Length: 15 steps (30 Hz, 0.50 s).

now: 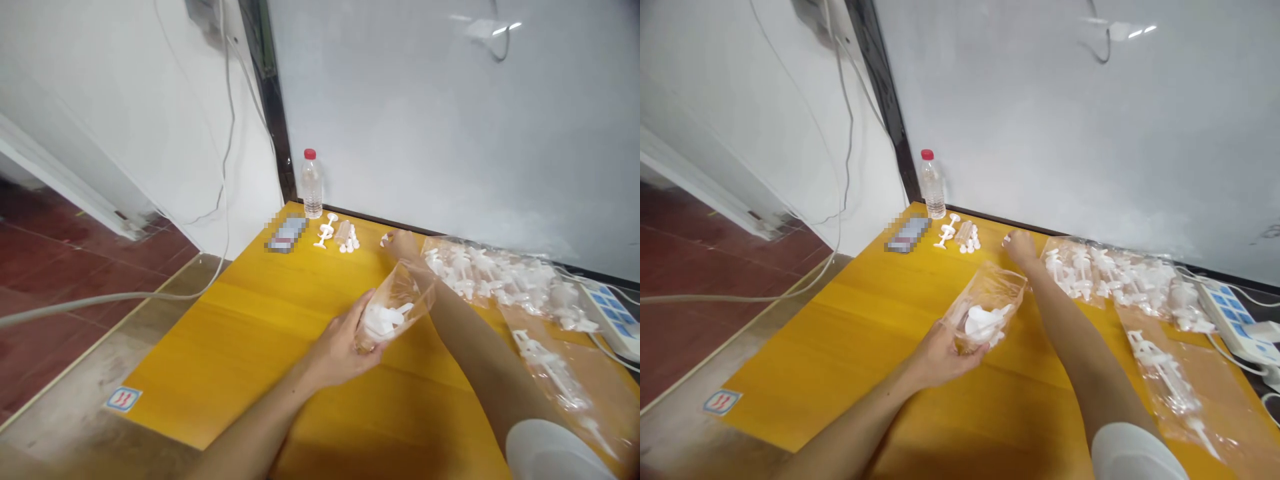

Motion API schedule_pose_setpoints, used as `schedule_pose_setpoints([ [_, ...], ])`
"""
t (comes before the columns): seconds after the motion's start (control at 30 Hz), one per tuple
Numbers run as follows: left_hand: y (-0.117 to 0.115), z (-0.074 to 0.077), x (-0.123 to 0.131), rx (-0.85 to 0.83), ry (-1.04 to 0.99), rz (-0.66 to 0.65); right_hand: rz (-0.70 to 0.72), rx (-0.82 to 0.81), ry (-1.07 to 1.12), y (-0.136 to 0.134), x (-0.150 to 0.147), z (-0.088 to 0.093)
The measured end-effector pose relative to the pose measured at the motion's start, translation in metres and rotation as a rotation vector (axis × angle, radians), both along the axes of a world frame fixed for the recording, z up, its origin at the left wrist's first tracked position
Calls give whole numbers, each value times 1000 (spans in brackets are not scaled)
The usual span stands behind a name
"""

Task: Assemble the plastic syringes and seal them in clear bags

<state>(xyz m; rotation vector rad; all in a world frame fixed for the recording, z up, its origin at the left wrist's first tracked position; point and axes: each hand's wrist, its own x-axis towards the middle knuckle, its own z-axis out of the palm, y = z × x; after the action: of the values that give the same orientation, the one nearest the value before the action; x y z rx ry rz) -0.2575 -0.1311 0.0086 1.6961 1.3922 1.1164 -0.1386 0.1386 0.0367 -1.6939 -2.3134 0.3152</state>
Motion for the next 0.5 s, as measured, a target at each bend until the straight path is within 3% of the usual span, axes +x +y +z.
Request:
schedule_pose_setpoints([
  [0.1,1,0,0,13,-9,-5,0,11,45,-5,11,3],
  [0.2,2,1,-1,19,-5,13,11,27,116,-29,39,34],
  [0.3,3,3,-2,-1,-3,34,43,154,357,-87,80,92],
  [0.37,3,4,-2,-13,2,56,161,392,530,-139,103,132],
  [0.4,3,4,-2,-15,10,65,208,505,508,-164,110,147],
  [0.5,3,5,0,7,34,76,452,509,365,-214,108,169],
])
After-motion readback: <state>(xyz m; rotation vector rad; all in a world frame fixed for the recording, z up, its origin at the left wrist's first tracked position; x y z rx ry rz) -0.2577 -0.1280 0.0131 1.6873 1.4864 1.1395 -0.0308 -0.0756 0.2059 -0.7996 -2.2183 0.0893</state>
